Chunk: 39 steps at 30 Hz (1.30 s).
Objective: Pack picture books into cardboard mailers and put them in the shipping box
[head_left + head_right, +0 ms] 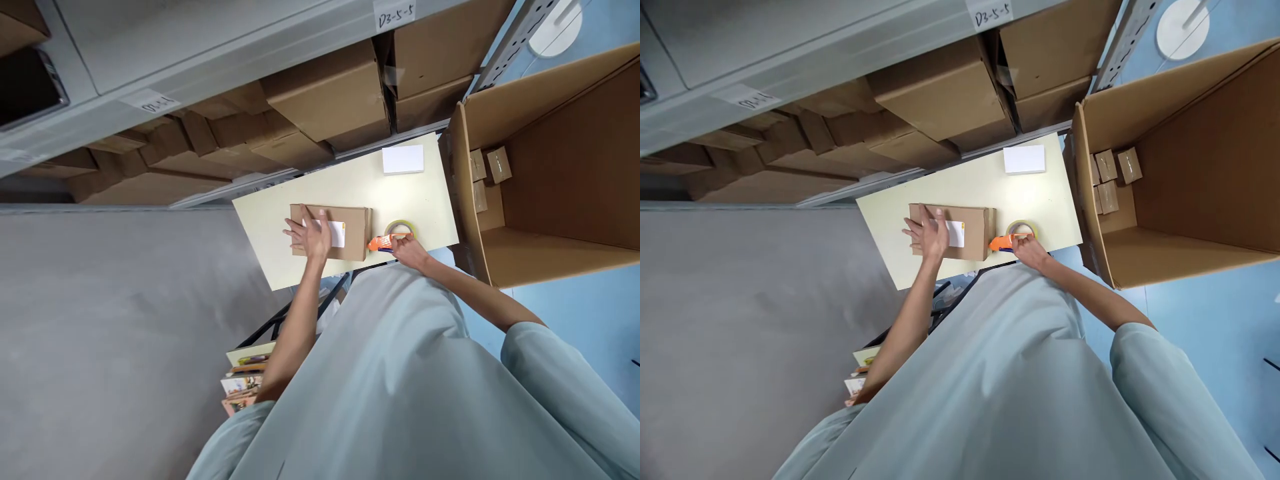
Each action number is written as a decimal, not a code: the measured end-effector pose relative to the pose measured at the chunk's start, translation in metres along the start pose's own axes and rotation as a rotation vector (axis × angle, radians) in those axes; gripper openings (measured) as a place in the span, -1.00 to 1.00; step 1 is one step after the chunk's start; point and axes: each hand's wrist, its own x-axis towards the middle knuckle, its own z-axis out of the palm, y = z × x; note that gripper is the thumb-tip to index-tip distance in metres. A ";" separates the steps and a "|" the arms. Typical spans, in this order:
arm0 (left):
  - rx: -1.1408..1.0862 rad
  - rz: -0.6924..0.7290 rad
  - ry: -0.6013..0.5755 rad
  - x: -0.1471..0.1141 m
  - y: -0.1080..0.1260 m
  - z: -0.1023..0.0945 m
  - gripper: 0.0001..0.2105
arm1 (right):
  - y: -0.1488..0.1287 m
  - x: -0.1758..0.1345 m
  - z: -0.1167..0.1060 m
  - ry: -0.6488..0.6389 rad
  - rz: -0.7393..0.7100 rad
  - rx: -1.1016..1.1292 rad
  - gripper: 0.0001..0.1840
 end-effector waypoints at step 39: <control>-0.180 0.487 0.026 -0.056 -0.001 0.042 -0.05 | 0.040 0.038 -0.072 0.005 0.023 0.101 -0.38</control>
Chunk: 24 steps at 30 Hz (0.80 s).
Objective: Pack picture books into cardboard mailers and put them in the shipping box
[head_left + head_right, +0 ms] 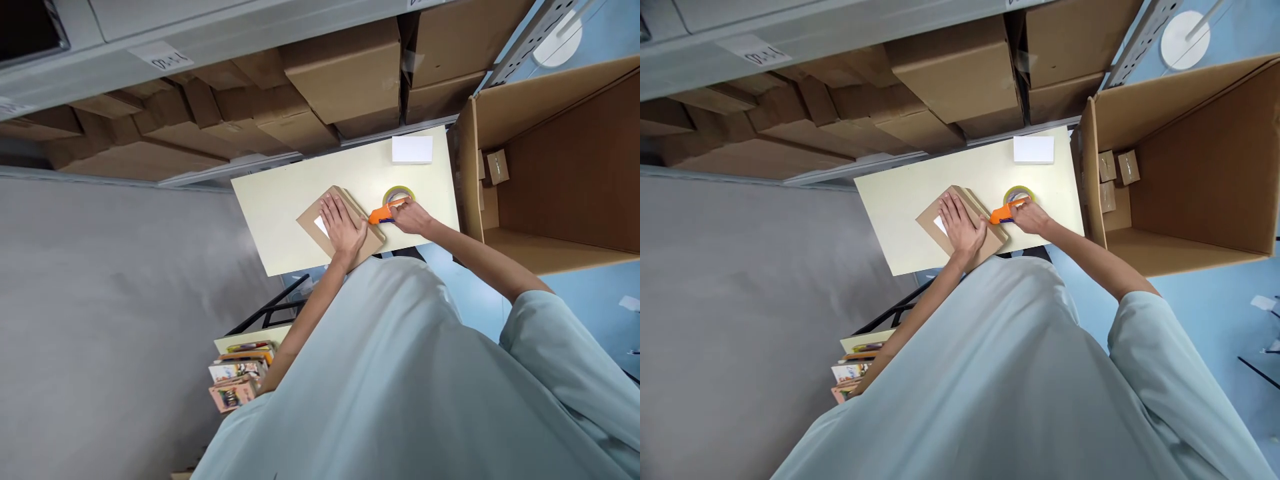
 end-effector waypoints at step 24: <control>-0.164 0.659 0.309 0.113 0.065 -0.207 -0.48 | -0.082 0.036 -0.285 0.418 0.018 0.058 -0.47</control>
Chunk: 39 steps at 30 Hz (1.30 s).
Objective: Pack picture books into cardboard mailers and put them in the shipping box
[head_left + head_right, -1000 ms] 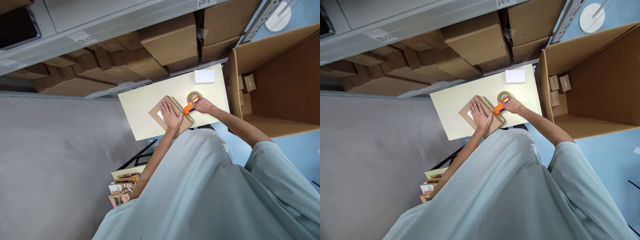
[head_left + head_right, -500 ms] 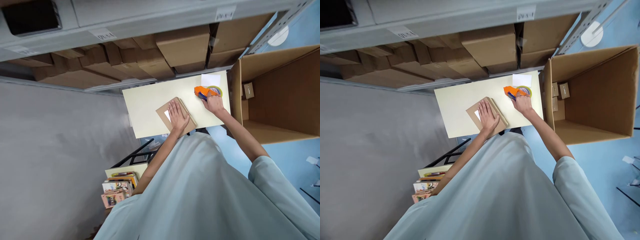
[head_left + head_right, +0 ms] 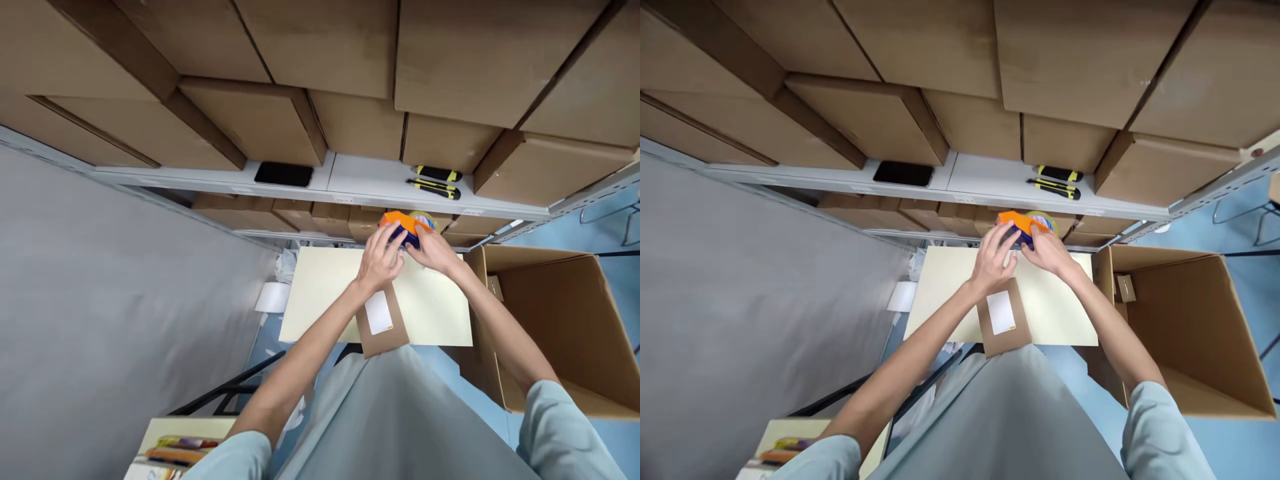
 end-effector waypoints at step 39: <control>-0.483 -1.360 -0.407 -0.297 -0.012 0.044 -0.40 | 0.001 -0.215 0.276 -0.260 0.631 0.988 -0.27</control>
